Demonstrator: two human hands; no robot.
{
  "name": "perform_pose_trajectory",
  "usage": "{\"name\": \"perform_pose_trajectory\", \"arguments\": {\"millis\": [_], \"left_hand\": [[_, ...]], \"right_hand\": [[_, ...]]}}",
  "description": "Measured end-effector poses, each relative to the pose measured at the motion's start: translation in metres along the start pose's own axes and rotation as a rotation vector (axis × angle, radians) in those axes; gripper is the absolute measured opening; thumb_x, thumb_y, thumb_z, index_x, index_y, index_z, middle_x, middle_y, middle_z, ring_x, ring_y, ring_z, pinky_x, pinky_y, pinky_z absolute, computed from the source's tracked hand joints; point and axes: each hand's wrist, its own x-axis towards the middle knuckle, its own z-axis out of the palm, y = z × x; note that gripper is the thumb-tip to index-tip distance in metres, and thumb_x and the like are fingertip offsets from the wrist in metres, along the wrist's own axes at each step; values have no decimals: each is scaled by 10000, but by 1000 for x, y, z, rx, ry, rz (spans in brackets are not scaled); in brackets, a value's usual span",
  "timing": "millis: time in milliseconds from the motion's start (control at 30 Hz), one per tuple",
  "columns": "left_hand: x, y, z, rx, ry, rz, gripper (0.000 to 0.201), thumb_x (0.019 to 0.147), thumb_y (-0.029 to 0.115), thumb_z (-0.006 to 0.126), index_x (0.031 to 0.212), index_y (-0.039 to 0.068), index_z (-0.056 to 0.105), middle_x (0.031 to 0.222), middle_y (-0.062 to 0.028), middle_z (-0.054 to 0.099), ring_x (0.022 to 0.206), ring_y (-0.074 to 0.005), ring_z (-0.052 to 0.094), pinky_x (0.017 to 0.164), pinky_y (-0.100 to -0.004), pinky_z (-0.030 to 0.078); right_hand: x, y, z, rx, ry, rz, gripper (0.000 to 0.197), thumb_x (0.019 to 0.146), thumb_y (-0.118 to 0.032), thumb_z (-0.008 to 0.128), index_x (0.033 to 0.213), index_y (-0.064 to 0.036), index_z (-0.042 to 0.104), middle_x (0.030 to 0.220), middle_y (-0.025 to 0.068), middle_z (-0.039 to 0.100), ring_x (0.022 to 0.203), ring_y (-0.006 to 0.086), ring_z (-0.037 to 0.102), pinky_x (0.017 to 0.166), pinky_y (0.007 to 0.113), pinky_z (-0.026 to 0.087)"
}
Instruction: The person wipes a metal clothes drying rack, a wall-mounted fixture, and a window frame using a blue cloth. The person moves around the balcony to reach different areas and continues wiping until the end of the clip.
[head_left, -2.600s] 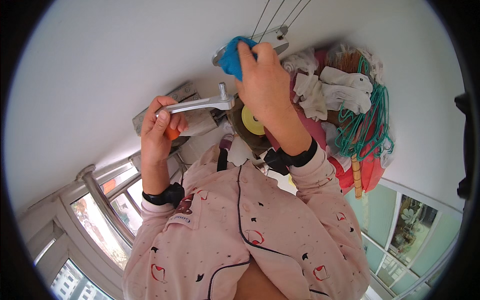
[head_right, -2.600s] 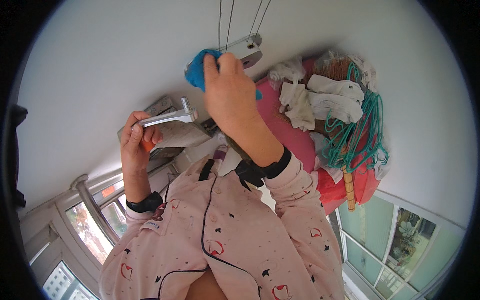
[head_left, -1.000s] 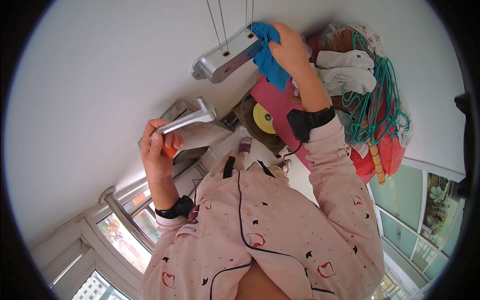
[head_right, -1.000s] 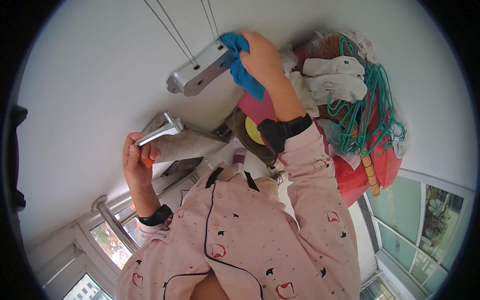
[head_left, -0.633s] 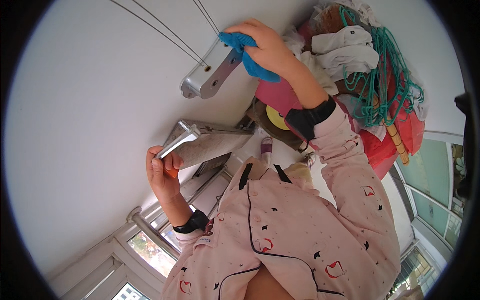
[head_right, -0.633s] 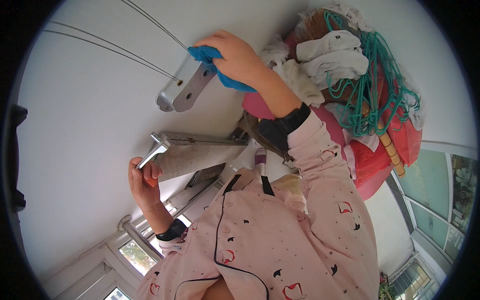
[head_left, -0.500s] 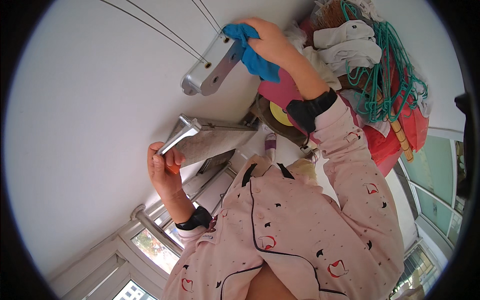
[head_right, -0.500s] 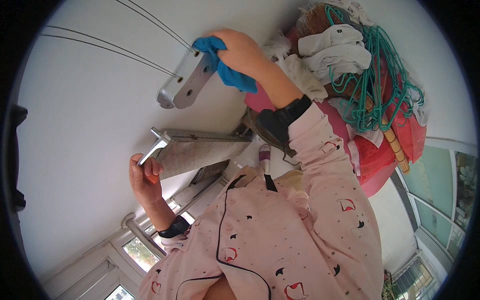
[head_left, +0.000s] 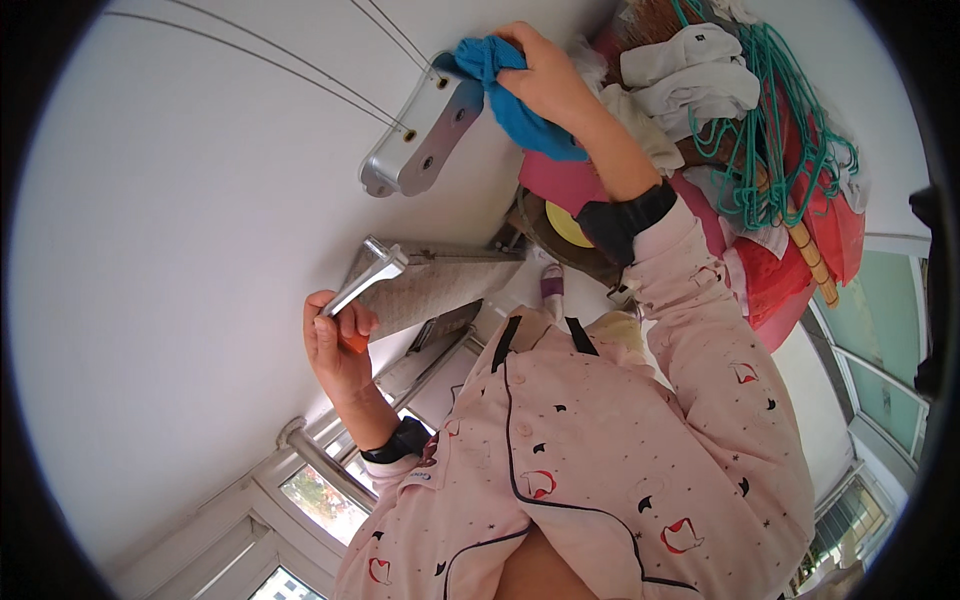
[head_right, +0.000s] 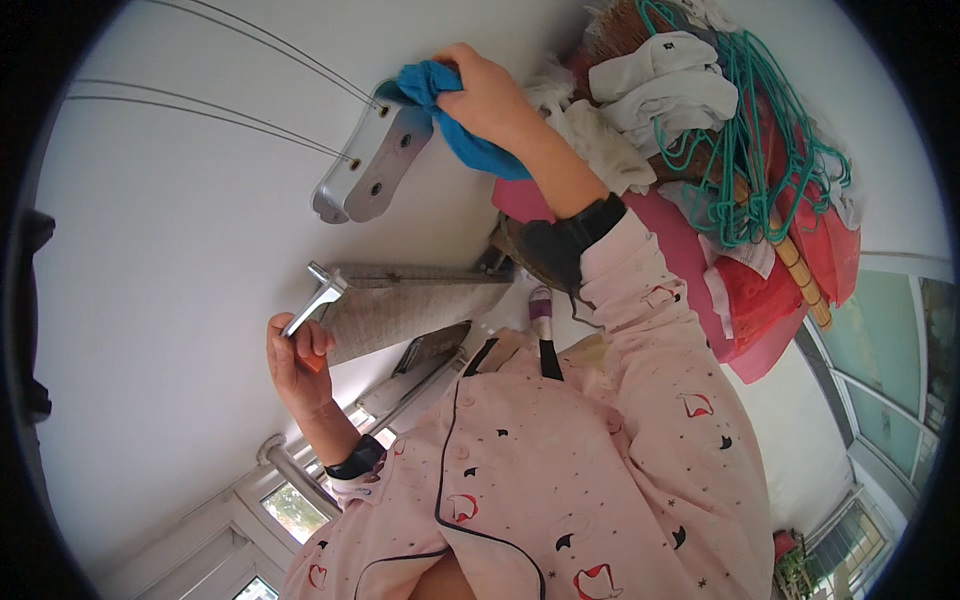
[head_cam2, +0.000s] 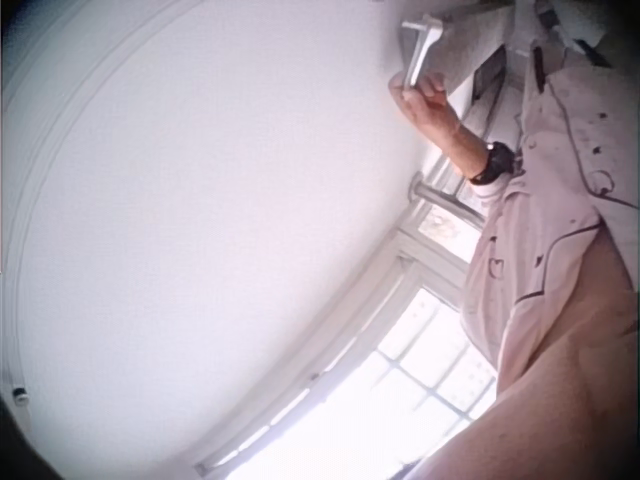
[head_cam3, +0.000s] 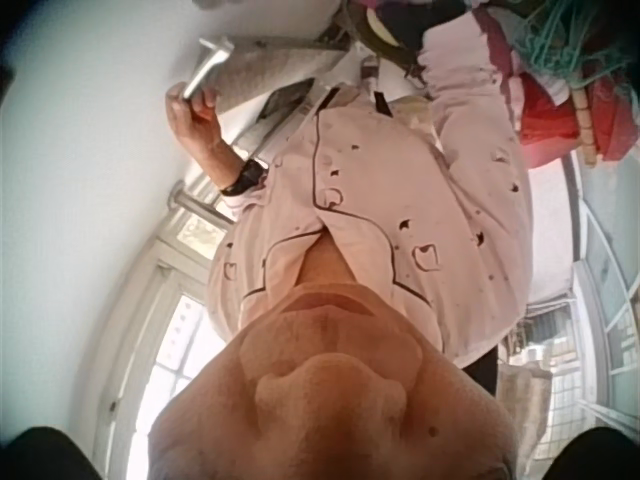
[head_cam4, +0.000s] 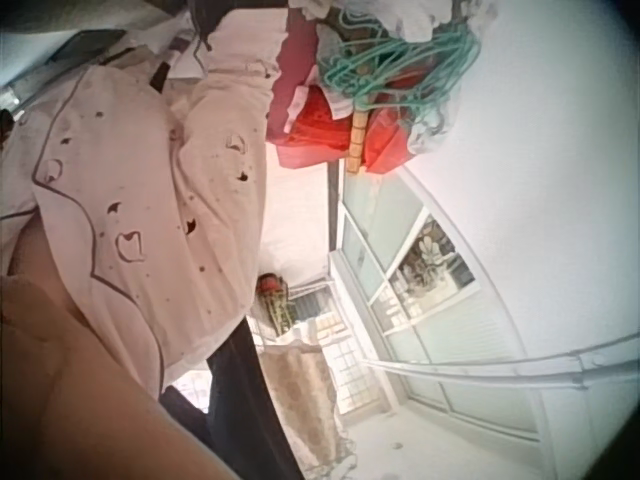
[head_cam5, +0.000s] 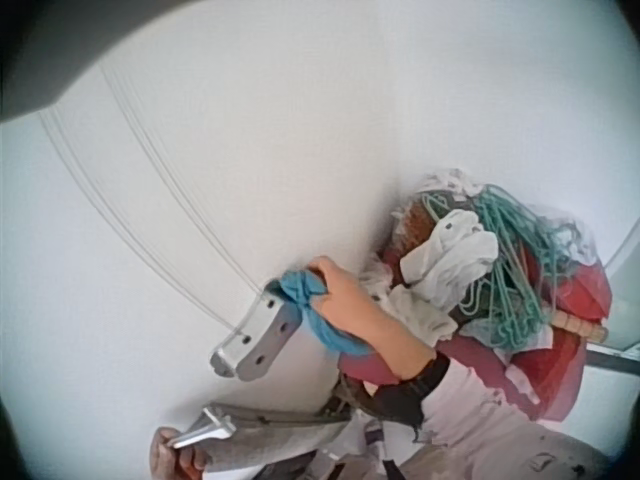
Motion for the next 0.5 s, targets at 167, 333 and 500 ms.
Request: {"name": "perform_pose_trajectory", "arguments": {"millis": [167, 333, 500], "left_hand": [[8, 9, -7, 7, -23, 38, 434, 958, 410, 556, 1074, -1, 480, 684, -3, 389, 671, -154, 436, 649, -333, 422], [10, 17, -8, -26, -37, 56, 406, 968, 379, 549, 1113, 6, 483, 669, 14, 392, 669, -143, 428, 645, -322, 400], [3, 17, -5, -36, -66, 22, 421, 969, 387, 543, 1119, -1, 477, 671, 11, 391, 657, -141, 419, 631, -320, 384]], "right_hand": [[-8, 16, 13, 169, -135, 154, 346, 793, -96, 621, 1122, 10, 624, 967, 153, 676, 846, 269, 653, 782, 354, 519], [-33, 32, 31, 776, -53, 625, 276, 808, -85, 608, 1044, 57, 626, 939, 139, 665, 828, 243, 657, 759, 356, 535], [-81, 25, 69, 1323, -21, 915, 251, 829, -65, 569, 1042, 69, 579, 1000, 169, 643, 900, 290, 647, 834, 420, 544]]}}
